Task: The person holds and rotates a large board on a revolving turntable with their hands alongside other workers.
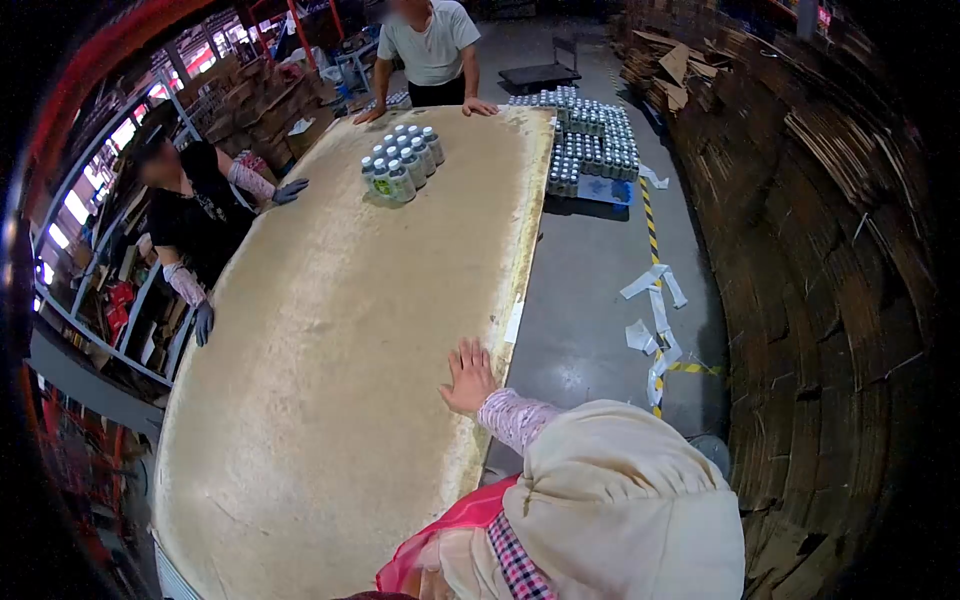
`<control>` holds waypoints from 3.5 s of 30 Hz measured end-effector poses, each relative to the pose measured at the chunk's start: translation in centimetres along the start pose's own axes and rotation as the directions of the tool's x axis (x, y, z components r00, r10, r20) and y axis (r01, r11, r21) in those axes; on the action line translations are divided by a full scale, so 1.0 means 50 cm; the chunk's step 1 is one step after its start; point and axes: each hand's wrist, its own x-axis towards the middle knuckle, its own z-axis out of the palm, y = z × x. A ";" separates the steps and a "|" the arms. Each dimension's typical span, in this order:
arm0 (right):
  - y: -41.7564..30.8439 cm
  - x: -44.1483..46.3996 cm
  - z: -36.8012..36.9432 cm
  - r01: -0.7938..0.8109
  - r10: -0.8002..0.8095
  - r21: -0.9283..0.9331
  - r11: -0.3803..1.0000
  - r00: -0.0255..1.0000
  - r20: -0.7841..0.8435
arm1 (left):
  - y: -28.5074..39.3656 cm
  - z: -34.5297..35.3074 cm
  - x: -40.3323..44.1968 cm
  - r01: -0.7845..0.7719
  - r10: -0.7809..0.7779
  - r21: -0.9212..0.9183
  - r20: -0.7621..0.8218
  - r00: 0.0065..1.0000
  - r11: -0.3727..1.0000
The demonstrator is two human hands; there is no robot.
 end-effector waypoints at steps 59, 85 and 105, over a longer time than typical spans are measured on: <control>0.025 0.022 0.057 0.005 -0.001 -0.188 0.982 1.000 0.024 | 0.066 -0.133 -0.013 0.156 -0.174 0.130 0.132 0.976 0.979; 0.003 0.007 0.012 0.006 -0.007 -0.031 0.999 1.000 -0.012 | 0.030 -0.109 -0.006 0.072 -0.072 0.013 0.017 0.997 0.997; 0.004 0.006 0.011 -0.003 0.003 -0.010 1.000 1.000 0.017 | 0.012 -0.057 -0.022 0.134 -0.154 -0.271 -0.055 0.987 0.953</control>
